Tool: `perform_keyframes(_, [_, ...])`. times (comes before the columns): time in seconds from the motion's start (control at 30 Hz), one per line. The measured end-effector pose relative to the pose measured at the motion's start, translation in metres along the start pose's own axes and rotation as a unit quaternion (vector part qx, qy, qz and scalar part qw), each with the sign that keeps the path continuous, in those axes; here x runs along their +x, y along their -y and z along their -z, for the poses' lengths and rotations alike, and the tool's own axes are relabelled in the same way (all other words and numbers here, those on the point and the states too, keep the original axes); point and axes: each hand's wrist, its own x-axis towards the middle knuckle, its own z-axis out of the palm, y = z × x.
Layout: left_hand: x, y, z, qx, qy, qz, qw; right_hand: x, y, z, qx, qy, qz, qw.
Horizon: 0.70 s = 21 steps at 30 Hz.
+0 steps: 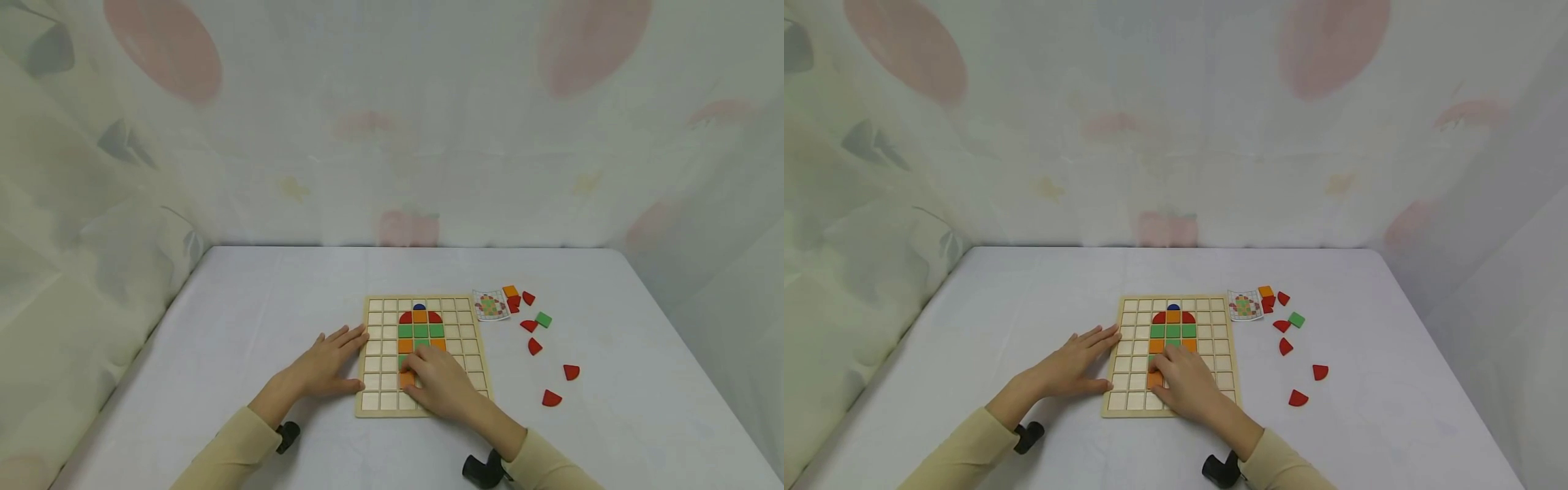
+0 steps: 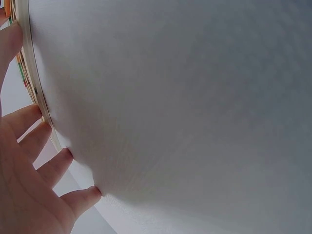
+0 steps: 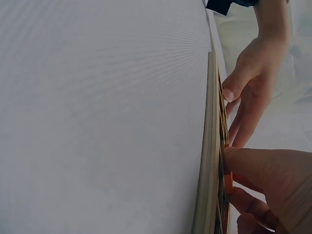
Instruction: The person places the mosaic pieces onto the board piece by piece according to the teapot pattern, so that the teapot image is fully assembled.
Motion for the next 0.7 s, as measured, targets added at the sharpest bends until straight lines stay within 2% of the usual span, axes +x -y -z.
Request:
perform_keyframes(0.37, [-0.001, 0.001, -0.001, -0.001, -0.004, -0.001, 1.0000, 0.000, 0.001, 0.000, 0.006, 0.007, -0.006, 0.9999])
perform_keyframes(0.7, [-0.002, 0.000, -0.002, -0.006, -0.002, 0.002, 1.0000, -0.004, -0.007, 0.011, 0.042, -0.040, -0.026, 0.9980])
